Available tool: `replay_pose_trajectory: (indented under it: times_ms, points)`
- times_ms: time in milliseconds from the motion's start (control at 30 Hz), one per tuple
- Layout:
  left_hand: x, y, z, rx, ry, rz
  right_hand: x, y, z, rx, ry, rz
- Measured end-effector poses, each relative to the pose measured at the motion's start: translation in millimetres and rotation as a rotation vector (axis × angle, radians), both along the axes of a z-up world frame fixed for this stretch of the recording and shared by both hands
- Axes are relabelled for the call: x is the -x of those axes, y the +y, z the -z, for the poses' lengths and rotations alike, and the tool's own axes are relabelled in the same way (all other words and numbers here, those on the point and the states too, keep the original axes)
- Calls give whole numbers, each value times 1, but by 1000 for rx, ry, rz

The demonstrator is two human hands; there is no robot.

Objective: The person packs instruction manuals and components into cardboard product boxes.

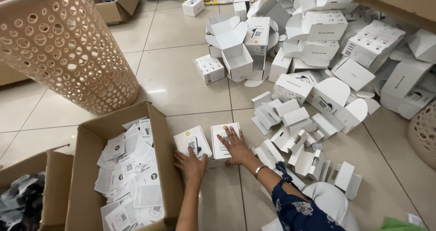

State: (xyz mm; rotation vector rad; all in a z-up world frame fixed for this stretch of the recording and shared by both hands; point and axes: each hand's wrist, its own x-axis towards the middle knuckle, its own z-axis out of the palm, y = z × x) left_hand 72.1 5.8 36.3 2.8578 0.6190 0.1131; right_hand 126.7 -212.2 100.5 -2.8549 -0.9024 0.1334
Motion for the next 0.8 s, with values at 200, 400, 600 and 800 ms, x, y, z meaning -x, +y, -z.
replay_pose_trajectory:
  times_ms: [200, 400, 600, 800]
  points:
    - [54, -46, -18, 109, -2, -1, 36, -38, -23, 69, 62, -147]
    - [48, -70, -35, 243, 133, -124, 75, -65, -28, 62, 82, -209]
    - [22, -49, -7, 420, 128, -217, 92, -79, -29, -10, 42, -264]
    - [40, -36, -33, 235, 189, -141, 97, -91, -30, 76, 39, -226]
